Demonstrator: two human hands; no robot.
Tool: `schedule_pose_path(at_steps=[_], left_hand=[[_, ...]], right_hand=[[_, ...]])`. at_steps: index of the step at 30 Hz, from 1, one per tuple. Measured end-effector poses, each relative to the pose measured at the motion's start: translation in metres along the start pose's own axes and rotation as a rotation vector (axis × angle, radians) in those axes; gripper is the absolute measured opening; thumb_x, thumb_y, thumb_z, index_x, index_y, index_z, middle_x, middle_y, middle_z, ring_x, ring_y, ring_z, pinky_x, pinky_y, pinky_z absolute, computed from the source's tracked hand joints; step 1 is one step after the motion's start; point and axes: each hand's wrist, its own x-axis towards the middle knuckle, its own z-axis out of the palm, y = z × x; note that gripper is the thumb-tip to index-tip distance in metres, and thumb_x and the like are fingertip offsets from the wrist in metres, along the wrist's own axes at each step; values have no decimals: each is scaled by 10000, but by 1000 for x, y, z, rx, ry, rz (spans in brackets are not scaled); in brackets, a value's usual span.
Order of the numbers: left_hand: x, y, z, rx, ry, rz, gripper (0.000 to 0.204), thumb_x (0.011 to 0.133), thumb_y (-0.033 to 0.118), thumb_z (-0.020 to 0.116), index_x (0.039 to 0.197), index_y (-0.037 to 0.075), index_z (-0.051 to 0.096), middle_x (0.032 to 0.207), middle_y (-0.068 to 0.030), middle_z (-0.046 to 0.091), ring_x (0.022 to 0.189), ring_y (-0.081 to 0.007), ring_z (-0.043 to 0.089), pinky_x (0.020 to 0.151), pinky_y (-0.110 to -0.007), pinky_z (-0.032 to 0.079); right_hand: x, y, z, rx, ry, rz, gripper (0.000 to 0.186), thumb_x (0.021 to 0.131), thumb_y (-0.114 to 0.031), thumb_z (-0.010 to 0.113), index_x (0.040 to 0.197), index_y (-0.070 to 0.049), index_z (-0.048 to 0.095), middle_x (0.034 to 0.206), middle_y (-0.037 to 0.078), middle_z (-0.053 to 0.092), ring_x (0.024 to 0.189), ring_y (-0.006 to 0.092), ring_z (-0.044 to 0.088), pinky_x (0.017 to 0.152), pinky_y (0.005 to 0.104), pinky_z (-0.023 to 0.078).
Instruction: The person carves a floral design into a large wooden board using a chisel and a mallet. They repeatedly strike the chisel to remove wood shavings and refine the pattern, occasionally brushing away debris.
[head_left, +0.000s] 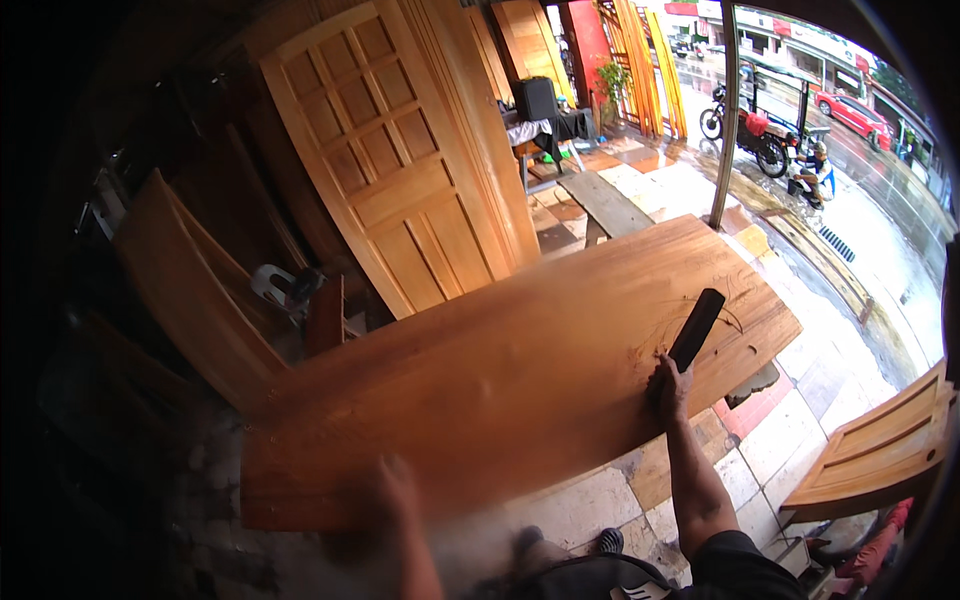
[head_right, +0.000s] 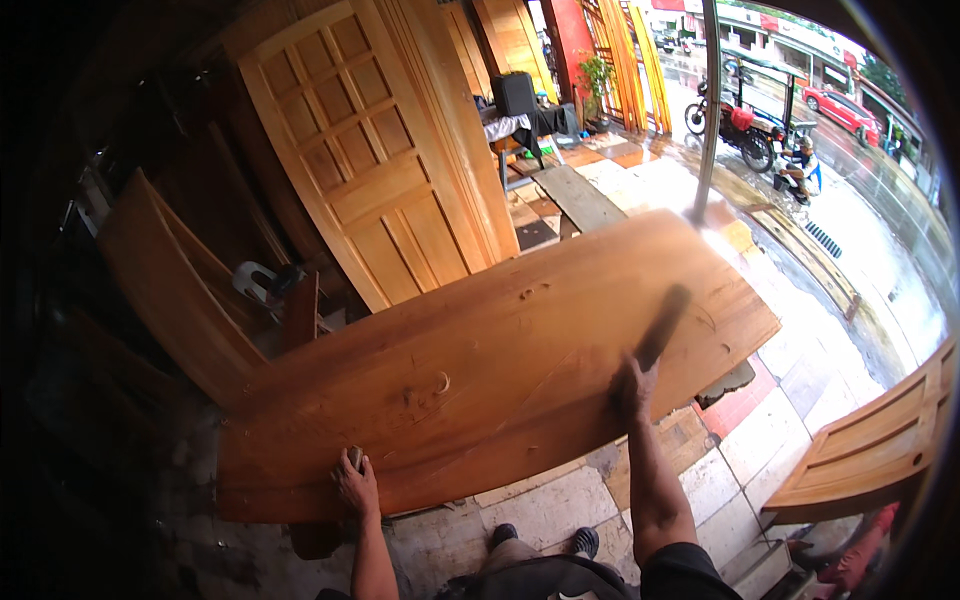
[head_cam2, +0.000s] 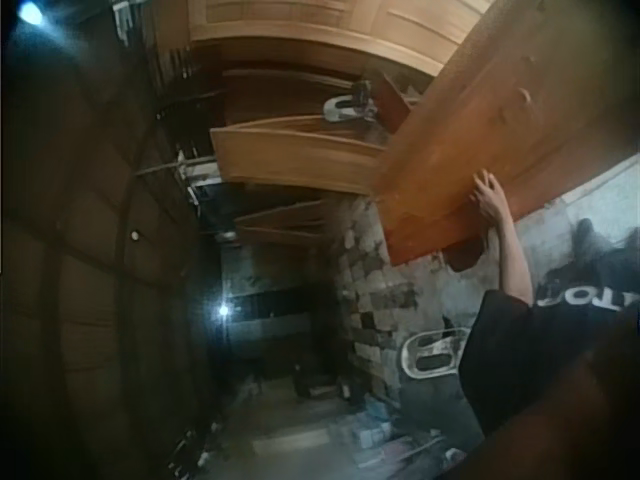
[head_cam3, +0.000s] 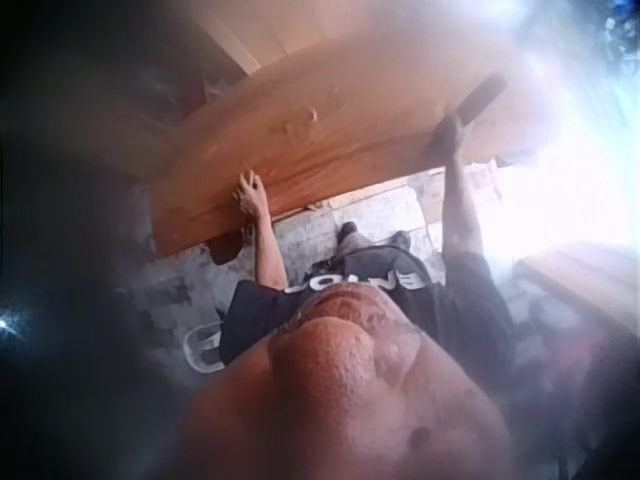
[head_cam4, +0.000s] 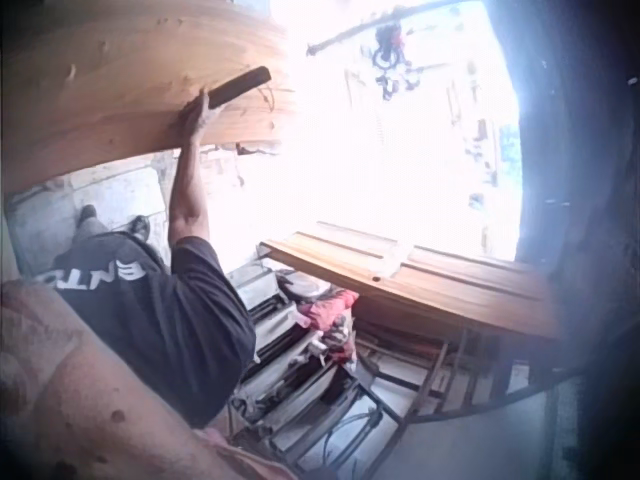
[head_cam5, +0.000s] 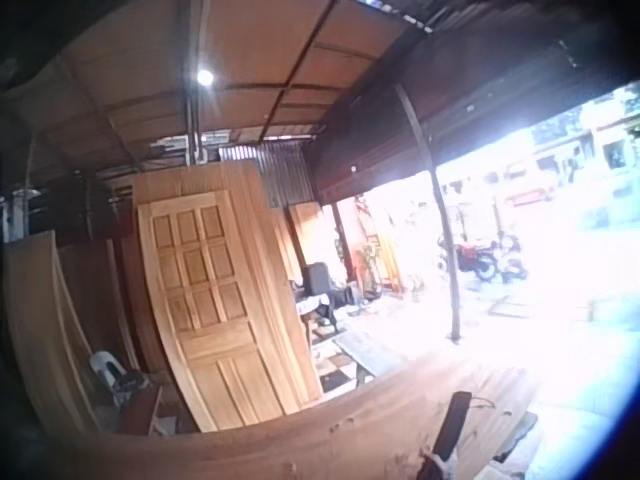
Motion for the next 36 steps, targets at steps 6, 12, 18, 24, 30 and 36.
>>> schedule_pose_path(at_steps=[6,12,18,24,30,36], left_hand=[[0,-14,0,-89,1,16,516,963,339,679,1411,130,533,1232,-200,670,1119,-422,640,967,-552,494],[7,-24,12,-91,-57,22,463,963,325,684,1379,153,575,1187,-206,676,1057,-441,649,865,-533,518],[18,-21,1,-22,0,261,445,955,283,700,1360,131,592,1162,-186,687,1072,-414,632,926,-533,495],[9,-27,3,-173,-101,397,460,903,175,753,1337,121,612,1158,-173,675,1059,-406,636,948,-525,494],[9,-2,3,-191,-122,328,462,915,218,754,1338,101,610,1161,-195,671,1052,-427,636,939,-521,499],[23,-10,-17,-45,-146,225,453,937,344,711,1316,107,641,1219,-264,651,1116,-488,609,994,-583,489]], right_hand=[[19,32,-36,18,15,46,319,901,-315,772,1006,-96,565,740,29,583,565,150,587,523,292,527],[3,14,-1,27,120,66,300,900,-348,779,992,-125,600,784,21,594,628,156,609,565,297,534],[7,29,-7,-121,87,-117,424,894,-388,774,1116,-52,642,935,90,643,739,214,674,671,347,595],[12,32,-21,-122,146,16,501,910,-410,744,1252,-61,633,1020,121,651,790,231,683,702,363,603],[11,23,-22,-121,94,-29,392,932,-411,728,1141,-89,647,930,70,626,749,192,644,644,326,559],[18,33,-4,48,69,42,293,941,-362,729,821,-213,506,601,-63,452,444,90,442,404,252,368]])
